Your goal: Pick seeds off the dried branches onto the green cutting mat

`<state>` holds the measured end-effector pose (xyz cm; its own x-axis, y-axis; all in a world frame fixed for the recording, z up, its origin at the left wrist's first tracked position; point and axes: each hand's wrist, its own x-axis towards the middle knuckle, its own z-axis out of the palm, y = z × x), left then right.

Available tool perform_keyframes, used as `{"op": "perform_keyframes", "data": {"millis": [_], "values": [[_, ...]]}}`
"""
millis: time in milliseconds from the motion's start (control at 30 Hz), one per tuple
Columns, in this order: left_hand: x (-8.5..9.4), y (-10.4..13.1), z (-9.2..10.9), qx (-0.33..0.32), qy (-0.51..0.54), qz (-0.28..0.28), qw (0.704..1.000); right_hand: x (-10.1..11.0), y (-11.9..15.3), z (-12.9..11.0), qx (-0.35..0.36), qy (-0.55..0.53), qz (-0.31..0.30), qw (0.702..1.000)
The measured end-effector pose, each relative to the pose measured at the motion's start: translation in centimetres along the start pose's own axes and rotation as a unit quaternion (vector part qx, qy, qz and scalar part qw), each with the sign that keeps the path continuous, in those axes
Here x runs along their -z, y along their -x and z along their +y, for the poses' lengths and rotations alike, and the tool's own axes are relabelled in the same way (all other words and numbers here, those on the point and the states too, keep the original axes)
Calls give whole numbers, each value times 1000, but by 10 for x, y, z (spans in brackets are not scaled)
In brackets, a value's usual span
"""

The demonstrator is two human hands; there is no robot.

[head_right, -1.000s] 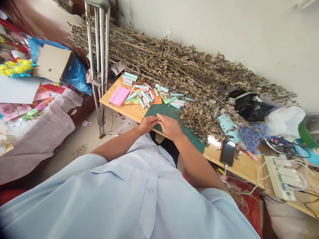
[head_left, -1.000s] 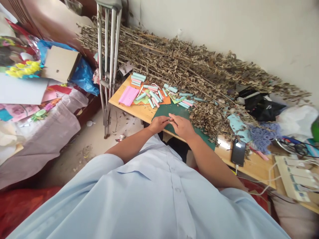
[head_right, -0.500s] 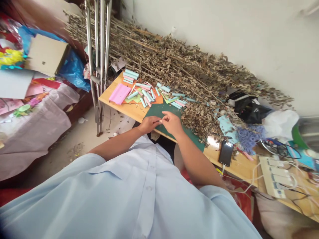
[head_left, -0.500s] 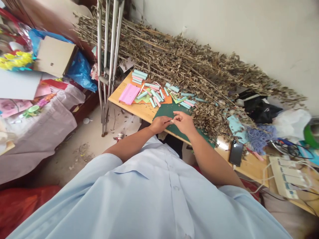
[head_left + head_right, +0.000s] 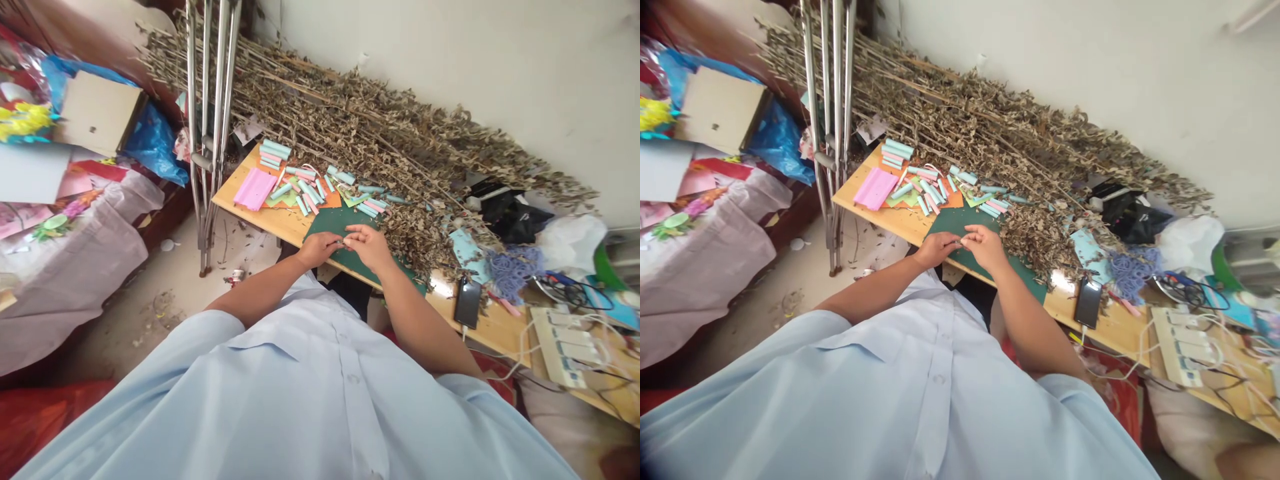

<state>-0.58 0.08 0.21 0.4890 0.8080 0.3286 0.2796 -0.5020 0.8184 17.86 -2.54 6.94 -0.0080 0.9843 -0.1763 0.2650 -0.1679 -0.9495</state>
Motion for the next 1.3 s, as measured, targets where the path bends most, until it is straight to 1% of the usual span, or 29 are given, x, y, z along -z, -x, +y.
{"op": "perform_keyframes", "data": {"millis": [100,200,267,333,400,500,567,667,867,967,1067,1167,1300], "values": [[0,0,-1,1,7,7,1000,-2,10,1,91,93,46,990],[0,0,-4,-11,3,7,1000,-6,19,-4,197,198,50,959],[-1,1,-6,-19,1,6,1000,-8,21,-9,235,231,43,943],[-1,1,-8,-23,2,9,1000,-10,19,-12,244,254,34,935],[-2,0,-9,-25,4,10,1000,-10,14,-15,231,288,21,929],[-2,-1,-9,-27,3,11,1000,-7,3,-17,184,337,0,923],[-2,-1,-9,-31,0,14,999,-4,-3,-16,153,346,-22,925],[-3,-2,-11,-39,1,17,999,-1,-7,-14,127,334,-52,932],[-2,-2,-9,-45,-3,8,999,-1,-6,-5,101,258,-46,960],[0,-3,-6,-40,-7,-8,999,-2,-7,-3,84,206,-46,974],[2,-4,-5,-35,-13,-22,999,-2,-9,-3,64,150,-58,985],[3,-5,-4,-27,-14,-33,999,-2,-11,-3,41,100,-76,991],[1,-5,-4,-2,-12,-27,1000,-4,-11,-1,29,77,-66,994]]}}
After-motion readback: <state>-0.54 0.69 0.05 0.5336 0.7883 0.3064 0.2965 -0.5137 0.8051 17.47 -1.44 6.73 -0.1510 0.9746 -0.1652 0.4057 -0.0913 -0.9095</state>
